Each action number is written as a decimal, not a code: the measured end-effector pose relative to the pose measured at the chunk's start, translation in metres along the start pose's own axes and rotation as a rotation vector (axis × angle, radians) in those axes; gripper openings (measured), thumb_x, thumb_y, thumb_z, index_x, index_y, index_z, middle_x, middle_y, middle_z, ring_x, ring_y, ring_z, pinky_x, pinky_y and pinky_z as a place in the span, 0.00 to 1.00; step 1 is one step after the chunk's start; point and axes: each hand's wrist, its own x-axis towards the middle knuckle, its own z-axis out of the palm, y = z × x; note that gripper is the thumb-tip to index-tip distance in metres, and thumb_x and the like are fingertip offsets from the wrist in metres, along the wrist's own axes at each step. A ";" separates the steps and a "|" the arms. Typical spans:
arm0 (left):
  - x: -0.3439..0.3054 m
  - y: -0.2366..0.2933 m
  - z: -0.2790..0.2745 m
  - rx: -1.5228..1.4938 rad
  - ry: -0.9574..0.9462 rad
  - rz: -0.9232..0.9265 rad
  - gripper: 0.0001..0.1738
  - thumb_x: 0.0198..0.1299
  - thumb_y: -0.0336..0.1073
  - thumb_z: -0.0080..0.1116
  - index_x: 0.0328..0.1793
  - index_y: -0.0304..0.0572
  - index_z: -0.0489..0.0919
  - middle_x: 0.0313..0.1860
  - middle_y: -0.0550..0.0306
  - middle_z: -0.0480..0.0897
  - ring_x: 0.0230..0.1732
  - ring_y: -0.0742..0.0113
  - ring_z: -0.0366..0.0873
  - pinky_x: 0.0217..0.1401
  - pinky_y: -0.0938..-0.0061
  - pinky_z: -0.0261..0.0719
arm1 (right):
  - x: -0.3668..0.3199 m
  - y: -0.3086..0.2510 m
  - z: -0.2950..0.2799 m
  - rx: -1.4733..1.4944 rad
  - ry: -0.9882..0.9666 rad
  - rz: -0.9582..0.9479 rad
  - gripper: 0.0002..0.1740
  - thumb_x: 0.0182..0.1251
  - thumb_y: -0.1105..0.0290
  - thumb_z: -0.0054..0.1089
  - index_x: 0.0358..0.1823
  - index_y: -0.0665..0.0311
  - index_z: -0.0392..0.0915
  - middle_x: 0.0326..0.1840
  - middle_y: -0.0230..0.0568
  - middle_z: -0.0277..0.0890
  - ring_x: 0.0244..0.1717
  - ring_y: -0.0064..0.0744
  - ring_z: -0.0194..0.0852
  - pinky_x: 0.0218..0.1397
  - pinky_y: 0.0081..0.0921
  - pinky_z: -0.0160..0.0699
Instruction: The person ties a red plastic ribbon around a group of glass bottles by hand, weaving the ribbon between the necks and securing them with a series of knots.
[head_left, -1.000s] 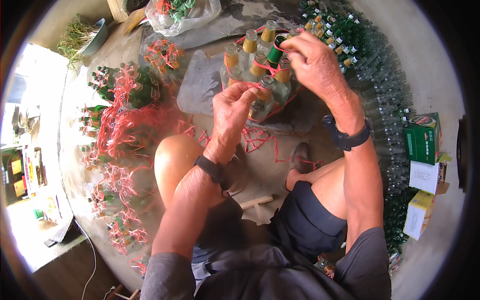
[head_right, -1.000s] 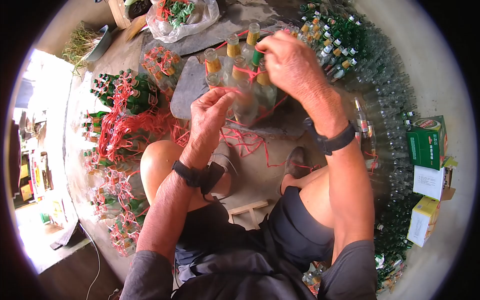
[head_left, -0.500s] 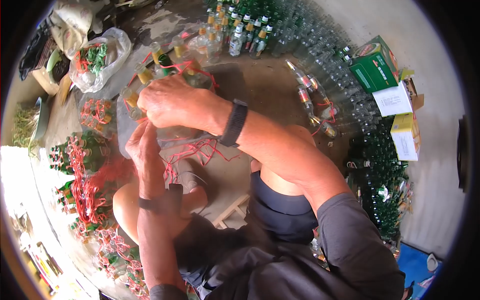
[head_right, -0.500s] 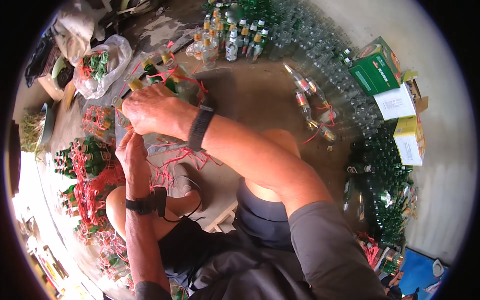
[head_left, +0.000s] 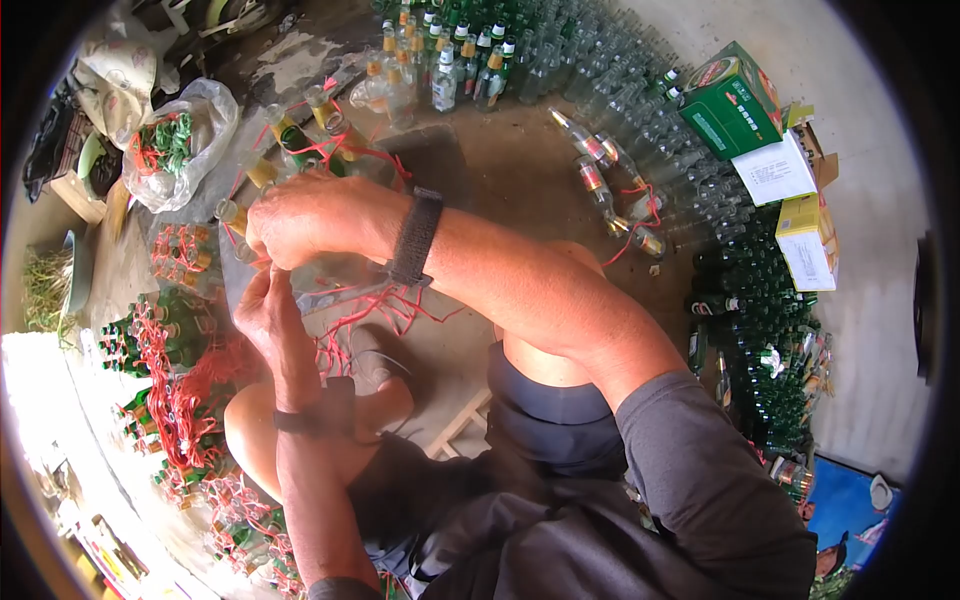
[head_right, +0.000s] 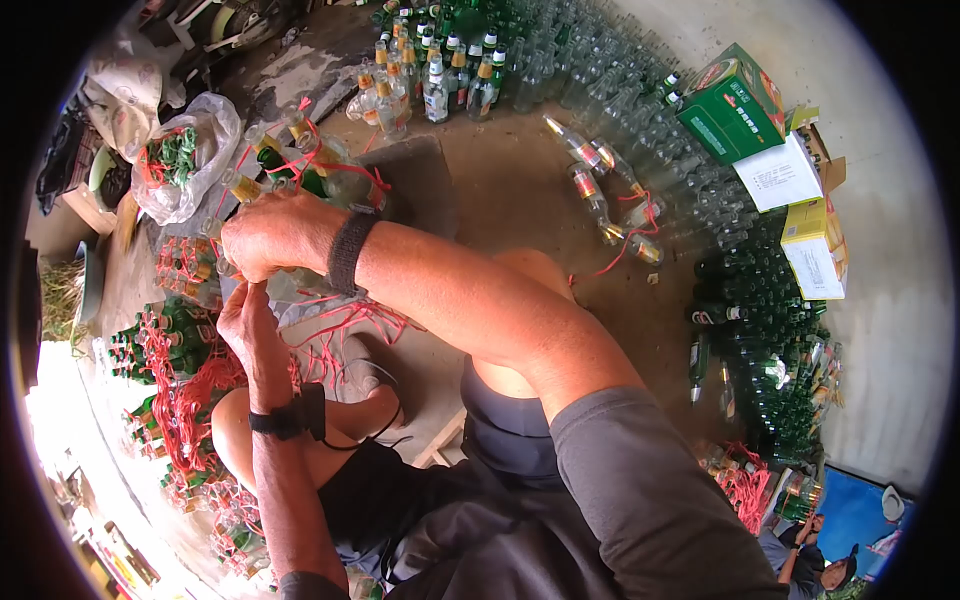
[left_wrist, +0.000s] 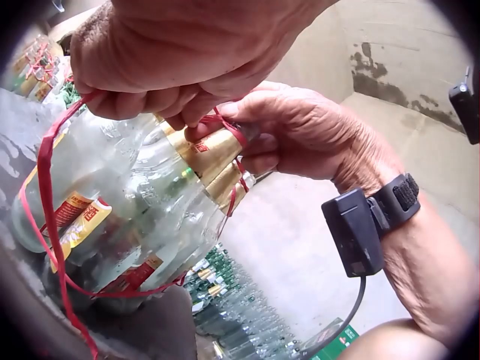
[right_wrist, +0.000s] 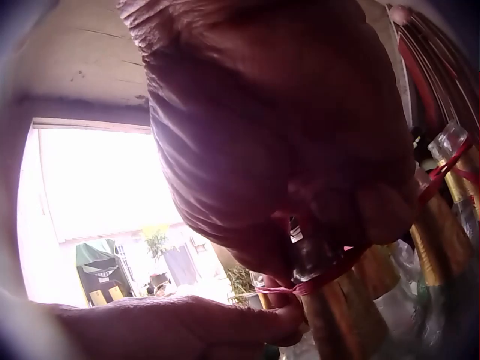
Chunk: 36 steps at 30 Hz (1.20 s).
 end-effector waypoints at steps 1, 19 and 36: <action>0.000 -0.001 -0.001 0.016 -0.013 0.005 0.19 0.70 0.41 0.72 0.49 0.25 0.90 0.34 0.69 0.84 0.34 0.82 0.69 0.36 0.81 0.65 | 0.001 0.001 0.000 0.014 -0.005 0.003 0.17 0.61 0.64 0.70 0.51 0.53 0.93 0.56 0.47 0.91 0.58 0.52 0.89 0.61 0.48 0.86; -0.002 0.004 0.006 0.096 0.022 0.074 0.18 0.69 0.39 0.69 0.40 0.24 0.89 0.27 0.62 0.85 0.31 0.78 0.76 0.37 0.74 0.76 | 0.015 0.001 -0.016 -0.024 -0.203 -0.084 0.18 0.61 0.73 0.58 0.51 0.59 0.89 0.48 0.51 0.90 0.53 0.53 0.88 0.54 0.47 0.83; -0.003 -0.001 0.010 0.120 0.032 0.040 0.22 0.76 0.43 0.65 0.42 0.25 0.89 0.25 0.69 0.80 0.27 0.81 0.69 0.28 0.75 0.68 | 0.008 -0.004 -0.026 -0.472 -0.061 -0.410 0.11 0.61 0.67 0.59 0.39 0.62 0.87 0.36 0.49 0.83 0.41 0.58 0.87 0.44 0.55 0.85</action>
